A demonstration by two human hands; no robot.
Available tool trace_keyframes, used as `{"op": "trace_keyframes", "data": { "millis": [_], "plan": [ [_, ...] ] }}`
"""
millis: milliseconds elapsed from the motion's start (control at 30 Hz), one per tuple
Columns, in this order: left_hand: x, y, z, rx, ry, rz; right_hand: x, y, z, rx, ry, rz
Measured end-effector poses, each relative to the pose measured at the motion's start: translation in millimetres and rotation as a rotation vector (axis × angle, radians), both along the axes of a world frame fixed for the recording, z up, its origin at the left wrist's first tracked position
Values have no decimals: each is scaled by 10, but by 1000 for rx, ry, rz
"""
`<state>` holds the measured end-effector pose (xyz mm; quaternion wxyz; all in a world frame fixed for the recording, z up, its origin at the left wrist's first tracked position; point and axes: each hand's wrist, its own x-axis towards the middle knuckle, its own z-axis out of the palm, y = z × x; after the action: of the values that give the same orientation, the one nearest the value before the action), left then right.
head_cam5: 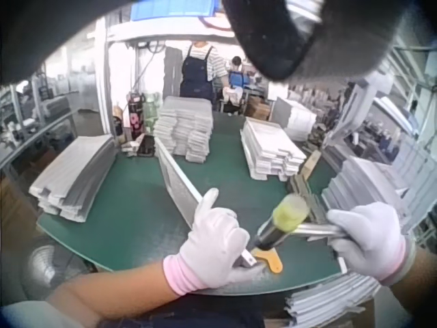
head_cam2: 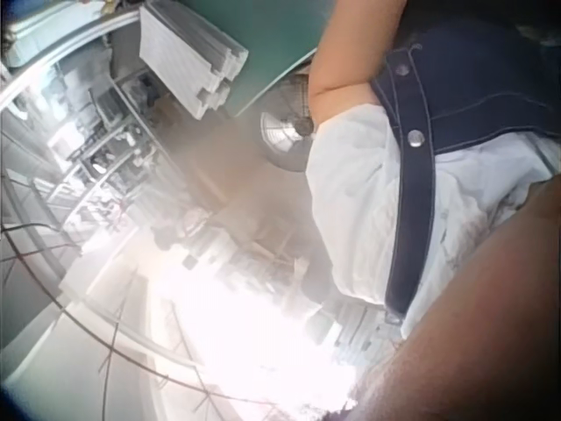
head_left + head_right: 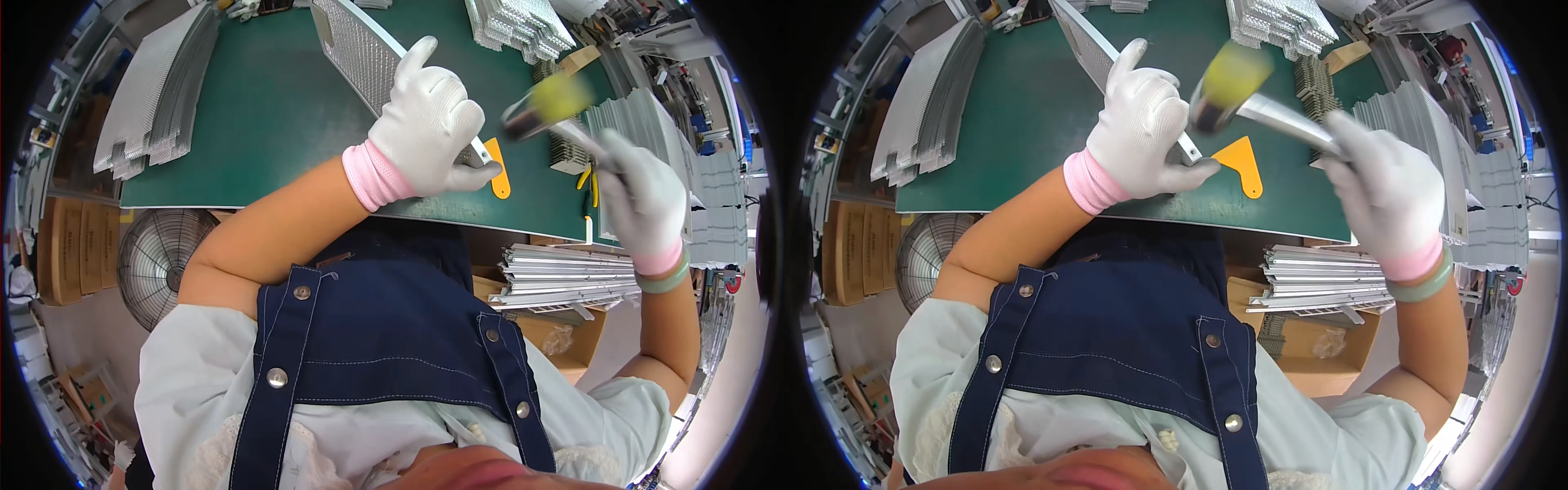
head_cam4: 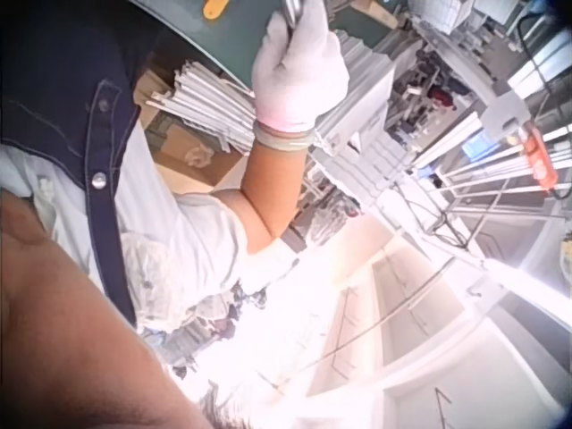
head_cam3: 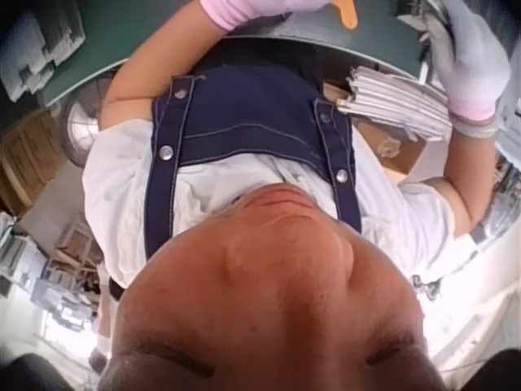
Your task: The person assembles rectangular metal frames by placing a mesh sheet onto a frame, inserting a plastic component, and securing the edges with a manual crimping tool. They repeat this process for multiple units, stacking the finished frames on the table.
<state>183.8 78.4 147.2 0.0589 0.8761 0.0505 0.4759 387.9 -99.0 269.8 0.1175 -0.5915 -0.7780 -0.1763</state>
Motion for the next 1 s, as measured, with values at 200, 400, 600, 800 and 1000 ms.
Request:
{"op": "trace_keyframes", "data": {
  "millis": [200,400,600,800,1000],
  "plan": [
    [-17,8,-23,2,-23,-19,87,84,-277,-150,51,-92],
    [194,-13,17,-17,-148,-115,582,298,-1485,-162,635,-581],
    [211,-20,39,-54,-15,-145,1235,795,-1638,334,612,-536],
    [240,-42,66,-59,44,-133,2075,1055,933,850,215,-166],
    [308,-33,122,-46,96,-134,959,1307,1710,366,1434,363]
  ]
}}
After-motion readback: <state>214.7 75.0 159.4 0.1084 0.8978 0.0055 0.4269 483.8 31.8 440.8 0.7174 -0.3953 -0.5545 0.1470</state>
